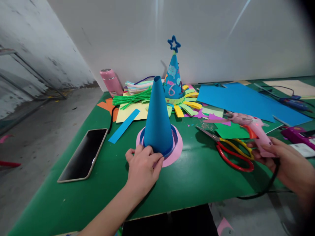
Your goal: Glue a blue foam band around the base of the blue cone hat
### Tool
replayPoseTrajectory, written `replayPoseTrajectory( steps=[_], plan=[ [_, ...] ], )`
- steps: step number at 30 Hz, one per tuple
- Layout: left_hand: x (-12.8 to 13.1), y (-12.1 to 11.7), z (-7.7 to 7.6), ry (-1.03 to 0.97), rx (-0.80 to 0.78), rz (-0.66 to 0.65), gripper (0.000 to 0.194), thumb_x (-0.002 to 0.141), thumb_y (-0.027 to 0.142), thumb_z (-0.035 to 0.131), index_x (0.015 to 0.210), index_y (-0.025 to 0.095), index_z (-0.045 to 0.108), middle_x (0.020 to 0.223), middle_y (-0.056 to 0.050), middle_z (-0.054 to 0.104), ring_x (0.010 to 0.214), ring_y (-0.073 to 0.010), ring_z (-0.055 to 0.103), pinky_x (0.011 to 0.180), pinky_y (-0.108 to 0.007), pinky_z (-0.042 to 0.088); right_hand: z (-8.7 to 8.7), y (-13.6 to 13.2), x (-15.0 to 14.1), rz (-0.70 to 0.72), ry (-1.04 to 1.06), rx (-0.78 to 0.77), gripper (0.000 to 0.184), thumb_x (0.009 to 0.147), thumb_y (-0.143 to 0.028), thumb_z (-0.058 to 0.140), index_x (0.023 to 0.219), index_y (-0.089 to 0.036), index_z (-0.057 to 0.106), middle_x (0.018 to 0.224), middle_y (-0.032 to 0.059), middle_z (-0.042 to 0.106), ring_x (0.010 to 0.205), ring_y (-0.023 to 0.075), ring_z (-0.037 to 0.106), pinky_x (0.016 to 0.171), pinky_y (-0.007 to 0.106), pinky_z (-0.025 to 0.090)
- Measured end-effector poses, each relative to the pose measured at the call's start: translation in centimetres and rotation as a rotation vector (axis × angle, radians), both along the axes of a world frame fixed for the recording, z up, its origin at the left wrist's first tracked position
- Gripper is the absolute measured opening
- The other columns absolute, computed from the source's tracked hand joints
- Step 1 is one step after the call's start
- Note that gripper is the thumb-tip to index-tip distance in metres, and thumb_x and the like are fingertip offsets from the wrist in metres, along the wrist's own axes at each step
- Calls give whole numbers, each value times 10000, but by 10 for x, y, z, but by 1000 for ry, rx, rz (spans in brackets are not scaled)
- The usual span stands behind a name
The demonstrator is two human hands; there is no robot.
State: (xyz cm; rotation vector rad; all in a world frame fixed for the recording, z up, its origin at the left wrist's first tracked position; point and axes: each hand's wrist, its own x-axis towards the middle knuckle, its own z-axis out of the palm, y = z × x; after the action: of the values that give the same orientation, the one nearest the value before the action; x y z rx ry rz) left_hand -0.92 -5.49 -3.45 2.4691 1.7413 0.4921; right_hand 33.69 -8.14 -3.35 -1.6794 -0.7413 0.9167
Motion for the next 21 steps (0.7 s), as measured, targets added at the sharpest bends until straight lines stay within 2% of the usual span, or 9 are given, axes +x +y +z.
replayPoseTrajectory(
  steps=[1, 4, 8, 10, 13, 16, 18, 20, 21],
  plan=[
    [1, 0, 0, 1, 1, 2, 214, 800, 294, 471, 717, 300, 668, 667, -15, 533, 740, -201, 430, 686, -393, 207, 2, 0, -4, -14, 83, 7, 220, 601, -264, 650, 808, -194, 623, 746, 41, 601, 508, 79, 511, 403, 124, 426],
    [1, 1, -1, 11, 1, 4, 228, 809, 290, 460, 714, 307, 667, 666, -13, 526, 740, -200, 429, 682, -390, 207, 7, 6, -16, -23, 130, 48, 292, 545, -220, 696, 831, -181, 652, 729, 38, 615, 513, 78, 534, 407, 94, 450],
    [1, 3, 0, 20, -11, 14, 233, 811, 294, 458, 710, 304, 667, 671, -15, 527, 739, -198, 427, 677, -387, 207, 11, 19, -25, 49, 170, 214, 360, 532, -216, 740, 876, -192, 633, 718, 11, 613, 557, 93, 591, 464, 109, 495],
    [0, 5, 0, 25, -23, 17, 232, 809, 300, 460, 706, 300, 668, 672, -16, 526, 738, -198, 425, 667, -381, 208, 14, 25, -25, 46, 137, 278, 401, 507, -191, 766, 882, -196, 623, 719, 2, 612, 563, 89, 599, 413, 75, 461],
    [0, 8, 1, 22, -44, 16, 227, 805, 305, 465, 705, 297, 669, 679, -18, 528, 750, -203, 426, 658, -374, 209, 19, 27, -25, 59, 196, 232, 331, 558, -318, 746, 831, -175, 626, 674, 9, 595, 543, 93, 588, 305, 52, 365],
    [-1, 9, 2, 0, -61, 9, 216, 798, 301, 476, 710, 298, 673, 687, -16, 534, 763, -205, 431, 666, -375, 213, 20, 19, -34, 81, 217, 159, 324, 602, -405, 699, 826, -183, 629, 619, 8, 592, 536, 111, 578, 401, 120, 460],
    [-1, 10, 4, -11, -72, 13, 212, 793, 299, 481, 711, 293, 676, 693, -16, 537, 765, -204, 434, 673, -377, 219, 16, 8, -47, 163, 135, 137, 274, 605, -366, 708, 811, -202, 634, 629, 7, 617, 564, 120, 579, 513, 169, 500],
    [-1, 11, 5, -19, -93, 22, 213, 790, 301, 483, 712, 284, 681, 700, -19, 541, 769, -206, 436, 675, -377, 226, 11, -5, -65, 374, 54, 67, 190, 679, -372, 654, 713, -186, 642, 620, 21, 621, 583, 118, 565, 525, 163, 471],
    [-1, 11, 6, -23, -104, 28, 214, 788, 303, 484, 712, 279, 683, 703, -22, 544, 773, -209, 437, 673, -376, 229, 7, -12, -75, 481, 19, 23, 237, 727, -390, 604, 642, -171, 635, 589, 24, 600, 559, 111, 540, 494, 160, 445]
  ],
)
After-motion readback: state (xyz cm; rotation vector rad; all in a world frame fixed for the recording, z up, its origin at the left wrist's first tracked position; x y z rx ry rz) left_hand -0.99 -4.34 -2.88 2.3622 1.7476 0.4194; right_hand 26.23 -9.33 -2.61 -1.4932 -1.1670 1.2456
